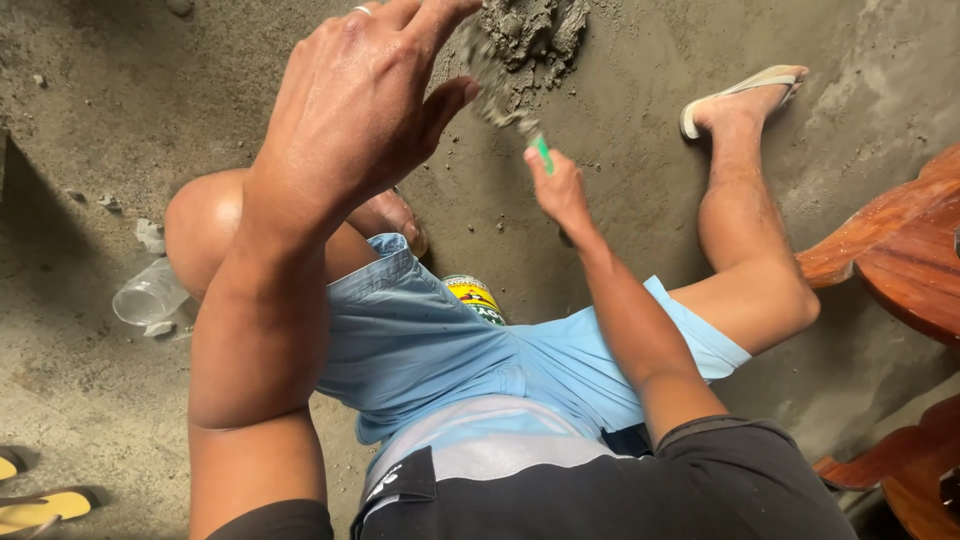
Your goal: Using a hand trowel to scrape, move, and level wet cement on a concrete floor while sitting.
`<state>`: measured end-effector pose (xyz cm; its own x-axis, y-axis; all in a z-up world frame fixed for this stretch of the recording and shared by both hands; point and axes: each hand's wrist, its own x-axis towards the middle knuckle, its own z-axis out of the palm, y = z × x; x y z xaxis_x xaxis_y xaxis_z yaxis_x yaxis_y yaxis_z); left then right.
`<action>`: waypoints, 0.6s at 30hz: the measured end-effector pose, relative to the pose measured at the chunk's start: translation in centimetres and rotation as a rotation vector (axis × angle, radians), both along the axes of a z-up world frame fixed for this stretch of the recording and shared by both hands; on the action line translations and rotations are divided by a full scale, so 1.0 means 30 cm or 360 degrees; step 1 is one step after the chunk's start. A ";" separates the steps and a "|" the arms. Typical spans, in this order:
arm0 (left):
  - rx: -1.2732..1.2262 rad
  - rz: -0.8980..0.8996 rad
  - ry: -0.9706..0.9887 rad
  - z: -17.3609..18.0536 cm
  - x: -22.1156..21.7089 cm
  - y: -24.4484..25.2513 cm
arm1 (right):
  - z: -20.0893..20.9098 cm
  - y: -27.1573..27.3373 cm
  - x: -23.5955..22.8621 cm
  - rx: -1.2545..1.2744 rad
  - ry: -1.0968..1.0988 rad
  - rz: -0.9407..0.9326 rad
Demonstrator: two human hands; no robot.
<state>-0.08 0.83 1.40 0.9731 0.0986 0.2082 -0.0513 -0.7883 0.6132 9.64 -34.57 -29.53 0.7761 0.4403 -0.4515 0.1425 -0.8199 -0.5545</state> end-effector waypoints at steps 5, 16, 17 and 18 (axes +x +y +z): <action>0.0113 0.0016 0.0049 -0.022 0.003 -0.005 | 0.046 0.110 -0.132 -0.0391 0.0059 -0.0080; 0.0133 0.0061 0.0033 -0.019 -0.008 0.004 | -0.015 0.448 0.023 -0.0321 -0.0186 -0.0671; 0.0147 0.0073 0.0017 -0.017 -0.011 0.006 | -0.014 0.437 0.011 -0.0210 -0.0233 -0.0654; 0.0142 0.0074 0.0013 -0.008 -0.008 0.010 | 0.027 0.427 0.002 -0.0214 -0.0238 -0.0653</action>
<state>-0.33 1.14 1.16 0.9697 0.1250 0.2101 -0.0087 -0.8412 0.5407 9.69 -21.76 -28.70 0.9351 0.0278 -0.3533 -0.1388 -0.8886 -0.4372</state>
